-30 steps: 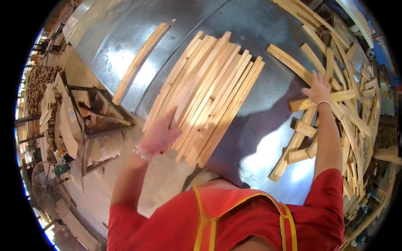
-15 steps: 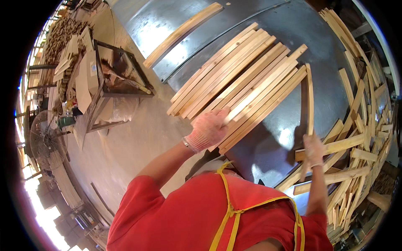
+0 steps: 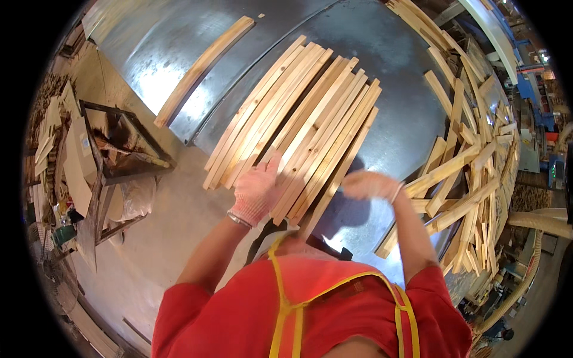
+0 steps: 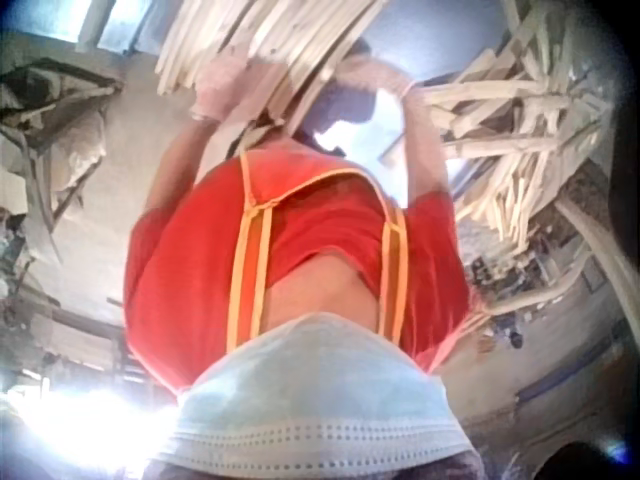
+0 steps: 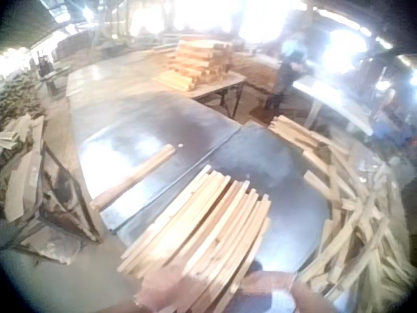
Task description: The person picks up thin wooden planks from a large pile on a metal table and arranges them into a neat stack. The person repeatedly picks up planks, aligns them, and places them onto the growing stack, occasionally adjusting the stack's position.
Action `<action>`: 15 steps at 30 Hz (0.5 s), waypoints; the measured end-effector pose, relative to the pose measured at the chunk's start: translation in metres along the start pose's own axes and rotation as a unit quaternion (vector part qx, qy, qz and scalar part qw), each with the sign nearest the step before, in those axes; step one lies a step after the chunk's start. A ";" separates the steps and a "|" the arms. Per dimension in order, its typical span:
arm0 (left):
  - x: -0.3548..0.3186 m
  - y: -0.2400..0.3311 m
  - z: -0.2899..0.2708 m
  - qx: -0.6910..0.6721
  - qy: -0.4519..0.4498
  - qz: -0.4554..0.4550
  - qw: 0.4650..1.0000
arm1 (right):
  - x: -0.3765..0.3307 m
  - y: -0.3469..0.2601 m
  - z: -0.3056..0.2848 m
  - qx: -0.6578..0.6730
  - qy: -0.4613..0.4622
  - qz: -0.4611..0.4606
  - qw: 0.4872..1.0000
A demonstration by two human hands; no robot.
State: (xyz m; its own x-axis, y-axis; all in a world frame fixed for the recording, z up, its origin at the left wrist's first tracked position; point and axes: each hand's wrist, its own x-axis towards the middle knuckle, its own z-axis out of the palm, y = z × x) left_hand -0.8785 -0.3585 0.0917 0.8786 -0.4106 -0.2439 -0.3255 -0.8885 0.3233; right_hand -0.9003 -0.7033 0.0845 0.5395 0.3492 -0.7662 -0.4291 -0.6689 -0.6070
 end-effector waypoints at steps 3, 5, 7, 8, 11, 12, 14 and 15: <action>-0.002 0.022 -0.012 0.014 0.129 0.122 0.984 | 0.019 0.025 -0.101 0.115 0.328 -0.110 0.931; -0.006 0.044 0.006 -0.028 0.205 0.186 0.960 | 0.043 -0.027 -0.142 -0.241 0.449 -0.014 0.860; 0.007 0.069 0.023 -0.055 0.117 0.171 0.977 | 0.060 -0.043 -0.155 -0.353 0.453 0.037 0.818; 0.015 0.081 0.031 -0.068 0.073 0.164 0.981 | 0.069 -0.038 -0.162 -0.387 0.431 0.041 0.814; 0.037 0.098 0.049 -0.040 0.088 0.066 0.993 | 0.057 -0.058 -0.154 -0.245 0.383 -0.030 0.890; 0.046 0.099 0.058 -0.017 0.115 0.038 0.992 | 0.045 -0.051 -0.153 -0.097 0.346 -0.109 0.927; 0.077 0.114 0.007 -0.057 -0.114 -0.053 0.990 | 0.002 -0.044 -0.132 0.114 0.297 -0.209 0.925; 0.085 0.122 -0.014 -0.080 -0.223 -0.097 0.967 | -0.029 -0.042 -0.114 0.171 0.297 -0.237 0.909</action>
State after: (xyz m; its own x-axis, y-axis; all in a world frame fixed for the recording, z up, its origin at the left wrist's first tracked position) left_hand -0.8388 -0.4990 0.1236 0.6678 -0.3190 -0.6725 -0.0813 -0.9293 0.3602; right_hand -0.8152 -0.7600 0.1569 0.9751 0.0609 -0.2130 -0.1909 -0.2572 -0.9473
